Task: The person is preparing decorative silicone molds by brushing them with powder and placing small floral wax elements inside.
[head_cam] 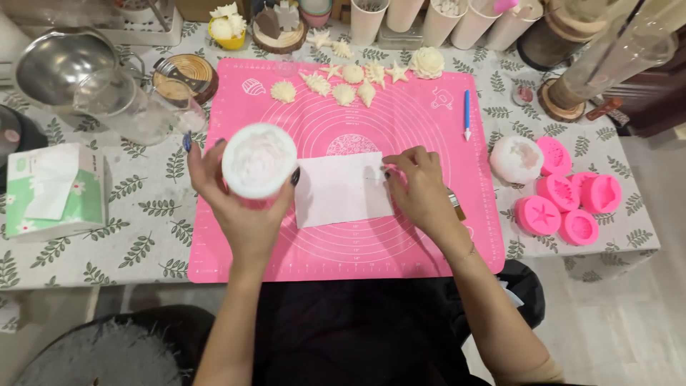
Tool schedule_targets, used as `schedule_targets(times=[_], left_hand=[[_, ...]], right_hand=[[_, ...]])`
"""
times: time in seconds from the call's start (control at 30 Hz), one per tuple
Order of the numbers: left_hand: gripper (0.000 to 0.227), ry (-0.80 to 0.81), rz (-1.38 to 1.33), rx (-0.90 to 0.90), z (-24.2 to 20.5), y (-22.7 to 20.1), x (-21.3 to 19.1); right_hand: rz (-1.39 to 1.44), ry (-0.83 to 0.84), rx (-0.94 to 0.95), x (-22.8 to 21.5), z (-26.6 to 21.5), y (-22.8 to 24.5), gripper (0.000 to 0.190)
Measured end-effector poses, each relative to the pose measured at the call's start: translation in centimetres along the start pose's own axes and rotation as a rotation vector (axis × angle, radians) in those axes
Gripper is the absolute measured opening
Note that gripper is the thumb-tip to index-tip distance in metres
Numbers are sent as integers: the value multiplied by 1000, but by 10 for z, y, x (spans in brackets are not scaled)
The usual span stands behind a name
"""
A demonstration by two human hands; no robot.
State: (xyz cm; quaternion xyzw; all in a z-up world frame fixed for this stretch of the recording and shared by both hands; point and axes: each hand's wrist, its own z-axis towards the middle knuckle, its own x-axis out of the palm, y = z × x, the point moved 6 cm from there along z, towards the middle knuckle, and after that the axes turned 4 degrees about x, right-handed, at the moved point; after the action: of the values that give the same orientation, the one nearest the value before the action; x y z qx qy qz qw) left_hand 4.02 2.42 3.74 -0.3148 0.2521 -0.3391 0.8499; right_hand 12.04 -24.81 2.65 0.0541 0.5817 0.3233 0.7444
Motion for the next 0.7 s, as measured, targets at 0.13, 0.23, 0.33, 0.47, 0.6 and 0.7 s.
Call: schedule_targets(times=[0.13,0.23,0.33,0.47,0.6,0.7], left_hand=[[114,-84,-534,-428,-29,20,-8],[106,-194,-974,-765,-43,33,-2],[108,-62,-888,-718,-39,29,6],[115,217,-358,-333,-26,8,22],[118,297,-76,-260,-26,2,28],[115,173,117,-170,-25,9,11]], right_hand=[[-9,-56,44,0,-4,-13,34],[-72,-75,80,0,-6,-16,32],[-75,-80,13,4,-10,-11,34],[-126,-103,11,12,-15,-13,34],[-108,-113,45,10,-10,3,29],[-54,-63,62,12,-7,6,27]])
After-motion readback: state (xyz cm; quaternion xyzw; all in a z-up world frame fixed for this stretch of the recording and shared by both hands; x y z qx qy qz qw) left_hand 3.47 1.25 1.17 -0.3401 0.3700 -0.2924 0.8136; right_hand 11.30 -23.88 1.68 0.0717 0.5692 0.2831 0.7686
